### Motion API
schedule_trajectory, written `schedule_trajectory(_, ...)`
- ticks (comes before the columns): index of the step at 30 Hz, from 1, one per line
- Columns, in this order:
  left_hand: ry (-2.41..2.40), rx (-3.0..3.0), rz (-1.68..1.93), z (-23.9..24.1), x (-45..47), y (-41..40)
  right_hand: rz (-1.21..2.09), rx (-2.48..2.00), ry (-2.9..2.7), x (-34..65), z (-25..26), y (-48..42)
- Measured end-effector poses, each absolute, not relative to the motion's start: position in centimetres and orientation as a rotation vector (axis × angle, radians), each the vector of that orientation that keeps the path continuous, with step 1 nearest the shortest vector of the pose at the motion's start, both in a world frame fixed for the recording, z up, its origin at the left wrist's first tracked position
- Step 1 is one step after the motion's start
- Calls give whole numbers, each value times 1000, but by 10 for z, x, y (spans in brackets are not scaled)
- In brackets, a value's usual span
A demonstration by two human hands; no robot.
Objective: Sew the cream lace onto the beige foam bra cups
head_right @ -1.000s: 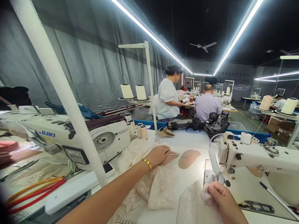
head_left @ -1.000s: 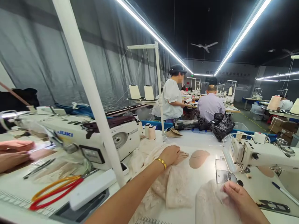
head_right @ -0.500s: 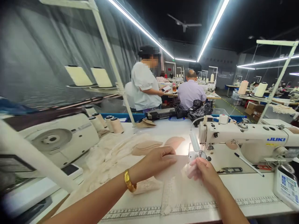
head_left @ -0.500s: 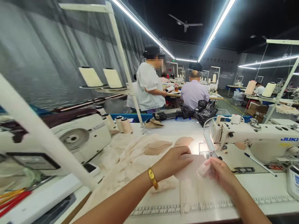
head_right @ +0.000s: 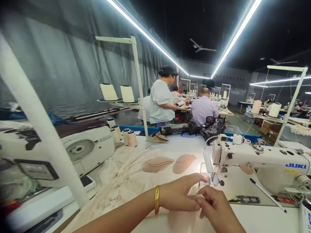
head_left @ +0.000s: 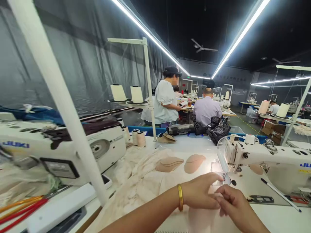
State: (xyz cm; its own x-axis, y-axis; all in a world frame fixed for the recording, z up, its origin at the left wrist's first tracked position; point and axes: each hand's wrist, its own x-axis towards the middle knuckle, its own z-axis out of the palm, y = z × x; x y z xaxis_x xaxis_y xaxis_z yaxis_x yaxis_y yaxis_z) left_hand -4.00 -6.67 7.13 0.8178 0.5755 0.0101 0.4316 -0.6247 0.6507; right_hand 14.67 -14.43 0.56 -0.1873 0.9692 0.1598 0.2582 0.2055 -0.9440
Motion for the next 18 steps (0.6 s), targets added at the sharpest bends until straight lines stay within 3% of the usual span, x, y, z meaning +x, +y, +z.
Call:
schedule_trajectory(3,460,2071,136,68,-42,-60,1027,-1187,-1816,149,21,-153)
schedule_trajectory(7,462,1835,15,54,-51,-53,865,-1285,-1918,164,37,-154)
schedule_trajectory(14,855,2438,618,55,-68,-49,207,-1263,-1785,158,21,-146)
schedule_trajectory(18,922,2665,682,40,-75,-45,17,-1141,-1879,146,-21,-127)
